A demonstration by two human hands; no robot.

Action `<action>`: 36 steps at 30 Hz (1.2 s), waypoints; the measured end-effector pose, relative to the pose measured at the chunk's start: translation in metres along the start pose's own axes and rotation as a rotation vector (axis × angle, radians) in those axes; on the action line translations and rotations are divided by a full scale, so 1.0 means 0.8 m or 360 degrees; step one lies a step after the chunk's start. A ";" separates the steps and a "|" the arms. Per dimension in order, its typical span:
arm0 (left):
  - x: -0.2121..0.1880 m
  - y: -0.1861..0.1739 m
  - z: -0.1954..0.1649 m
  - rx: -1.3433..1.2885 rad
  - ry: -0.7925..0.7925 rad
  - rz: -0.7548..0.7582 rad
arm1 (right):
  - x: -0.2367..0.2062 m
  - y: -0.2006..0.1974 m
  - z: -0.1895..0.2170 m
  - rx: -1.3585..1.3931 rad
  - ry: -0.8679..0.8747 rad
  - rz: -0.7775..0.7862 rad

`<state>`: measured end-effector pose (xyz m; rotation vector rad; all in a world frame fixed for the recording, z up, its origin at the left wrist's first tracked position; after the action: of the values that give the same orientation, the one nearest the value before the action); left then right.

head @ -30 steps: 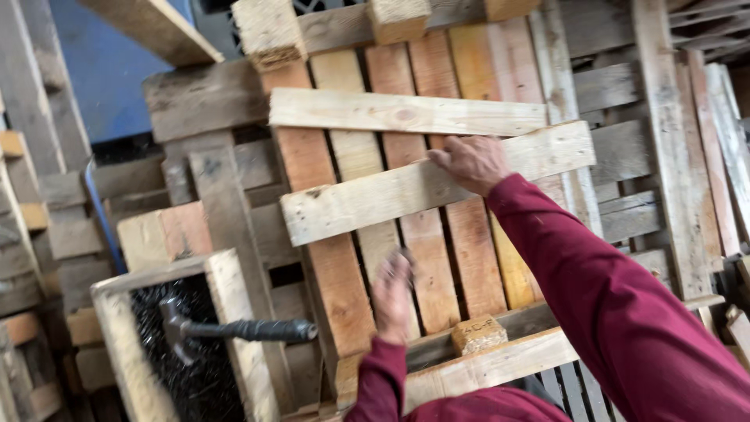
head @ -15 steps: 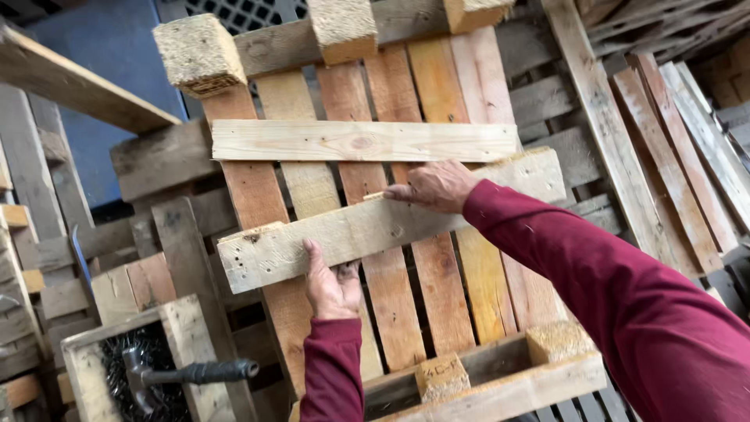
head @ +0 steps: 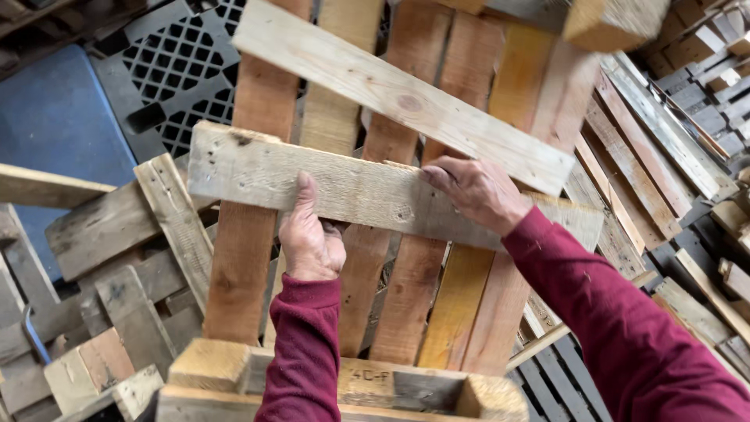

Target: The person repairs wooden pallets, hammering nails into loose deck boards to fasten them back onto pallet frames. They take nails from a wooden box, position a board on the pallet, and drive nails with a hammer, working across several pallets.

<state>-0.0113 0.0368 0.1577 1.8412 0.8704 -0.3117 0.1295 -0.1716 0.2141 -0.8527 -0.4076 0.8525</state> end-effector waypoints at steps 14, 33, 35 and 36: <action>0.222 0.099 0.163 0.1461 0.0289 0.0046 | -0.103 0.075 -0.174 0.0247 0.0640 -0.0556; 0.400 0.113 0.059 0.2649 -0.0143 -0.0145 | 0.086 0.322 -0.057 0.2615 0.0788 -0.0699; 0.400 0.103 0.055 0.2770 -0.0219 -0.0022 | 0.115 0.363 -0.044 0.3223 0.1085 -0.0583; 0.394 0.094 0.054 0.2781 0.0059 -0.0045 | 0.116 0.376 -0.036 0.3210 0.1146 -0.0426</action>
<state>0.2694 0.1159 0.0109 3.3706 0.5753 -1.3532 0.0568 -0.0023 -0.0430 0.8096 0.9224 0.2990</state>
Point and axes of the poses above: each hand's wrist, its own x-axis towards the middle knuckle, its own y-axis out of the palm, z = x × y, the point moved 3 cm from there along x, towards the middle knuckle, and after that the axes turned 12 degrees about -y, right-handed, at the moved point
